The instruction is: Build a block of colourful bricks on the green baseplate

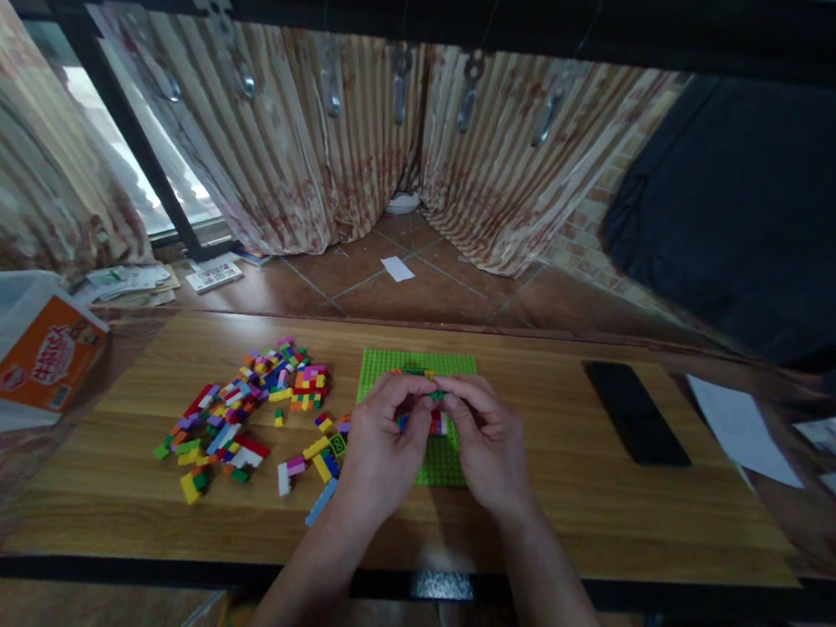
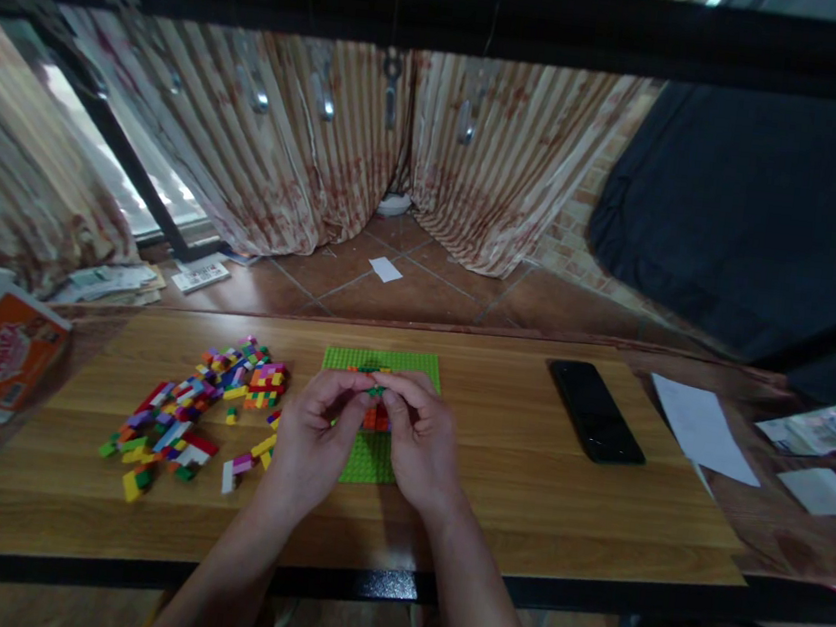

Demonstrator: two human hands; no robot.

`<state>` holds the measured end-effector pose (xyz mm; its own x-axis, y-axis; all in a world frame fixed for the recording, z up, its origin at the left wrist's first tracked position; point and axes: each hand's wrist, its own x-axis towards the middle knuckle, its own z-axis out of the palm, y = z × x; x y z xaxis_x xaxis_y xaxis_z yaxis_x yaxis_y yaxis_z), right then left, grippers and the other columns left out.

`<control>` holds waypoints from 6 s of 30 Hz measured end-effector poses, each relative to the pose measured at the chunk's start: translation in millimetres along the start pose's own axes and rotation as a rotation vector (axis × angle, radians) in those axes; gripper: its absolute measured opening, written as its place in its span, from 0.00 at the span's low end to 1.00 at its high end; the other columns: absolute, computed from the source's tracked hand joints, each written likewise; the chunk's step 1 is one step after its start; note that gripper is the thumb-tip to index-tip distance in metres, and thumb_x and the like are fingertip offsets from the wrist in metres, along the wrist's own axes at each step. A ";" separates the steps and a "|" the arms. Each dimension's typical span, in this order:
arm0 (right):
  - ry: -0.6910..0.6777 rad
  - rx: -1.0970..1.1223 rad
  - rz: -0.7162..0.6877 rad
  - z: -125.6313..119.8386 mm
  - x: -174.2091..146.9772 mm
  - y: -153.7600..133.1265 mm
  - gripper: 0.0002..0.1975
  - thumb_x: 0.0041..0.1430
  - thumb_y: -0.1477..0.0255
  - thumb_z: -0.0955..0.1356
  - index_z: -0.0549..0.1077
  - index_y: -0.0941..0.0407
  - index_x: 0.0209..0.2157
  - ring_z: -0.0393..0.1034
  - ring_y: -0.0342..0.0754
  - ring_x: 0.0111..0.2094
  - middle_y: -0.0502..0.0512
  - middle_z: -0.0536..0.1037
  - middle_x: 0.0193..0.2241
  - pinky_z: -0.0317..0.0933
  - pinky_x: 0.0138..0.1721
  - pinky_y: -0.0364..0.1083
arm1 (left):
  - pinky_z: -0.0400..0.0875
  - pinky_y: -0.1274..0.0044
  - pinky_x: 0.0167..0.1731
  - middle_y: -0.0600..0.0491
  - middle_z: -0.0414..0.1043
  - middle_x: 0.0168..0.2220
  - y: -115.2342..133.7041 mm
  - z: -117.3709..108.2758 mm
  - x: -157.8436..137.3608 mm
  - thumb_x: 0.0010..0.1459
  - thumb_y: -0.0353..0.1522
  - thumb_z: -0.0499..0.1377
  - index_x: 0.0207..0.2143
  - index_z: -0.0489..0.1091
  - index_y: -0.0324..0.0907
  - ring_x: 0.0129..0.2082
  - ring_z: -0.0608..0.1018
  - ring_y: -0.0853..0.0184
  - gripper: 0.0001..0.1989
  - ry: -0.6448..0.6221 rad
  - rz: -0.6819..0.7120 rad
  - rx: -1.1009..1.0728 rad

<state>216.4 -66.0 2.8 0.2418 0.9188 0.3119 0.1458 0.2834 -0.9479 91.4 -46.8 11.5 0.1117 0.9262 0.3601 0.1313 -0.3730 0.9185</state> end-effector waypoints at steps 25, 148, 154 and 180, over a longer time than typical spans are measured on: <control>0.019 0.155 0.156 -0.2 -0.8 -1.0 0.22 0.53 0.71 0.72 0.73 0.50 0.51 0.76 0.45 0.35 0.48 0.82 0.32 0.69 0.41 0.48 | 0.73 0.75 0.39 0.53 0.72 0.35 -5.3 -9.4 -1.4 0.57 0.26 0.58 0.40 0.65 0.42 0.36 0.77 0.68 0.08 -0.066 -0.071 -0.073; 0.175 -0.260 0.344 4.2 15.8 49.7 0.11 0.48 0.62 0.69 0.77 0.55 0.27 0.70 0.47 0.26 0.53 0.78 0.23 0.62 0.29 0.45 | 0.68 0.78 0.30 0.53 0.74 0.29 -13.0 -44.2 7.5 0.51 0.32 0.63 0.32 0.74 0.40 0.28 0.74 0.69 0.05 0.080 -0.346 -0.142; 0.337 -0.110 0.339 3.7 17.3 38.3 0.11 0.46 0.62 0.71 0.75 0.56 0.24 0.62 0.42 0.20 0.48 0.73 0.19 0.57 0.24 0.43 | 0.69 0.78 0.31 0.53 0.74 0.29 -14.1 -60.2 13.8 0.51 0.32 0.62 0.32 0.73 0.39 0.28 0.74 0.69 0.06 0.164 -0.328 -0.144; 0.217 -0.323 0.327 14.5 8.2 26.8 0.15 0.48 0.58 0.71 0.79 0.55 0.30 0.70 0.48 0.24 0.51 0.77 0.21 0.63 0.29 0.46 | 0.62 0.63 0.54 0.44 0.72 0.55 -66.5 -145.2 41.6 0.60 0.28 0.52 0.51 0.74 0.42 0.56 0.69 0.53 0.18 0.049 -0.163 1.039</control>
<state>208.4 -46.9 -21.0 0.5129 0.8574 0.0414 0.3104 -0.1403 -0.9402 -55.7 24.5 -10.9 -0.0202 0.9620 0.2723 0.9236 -0.0864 0.3735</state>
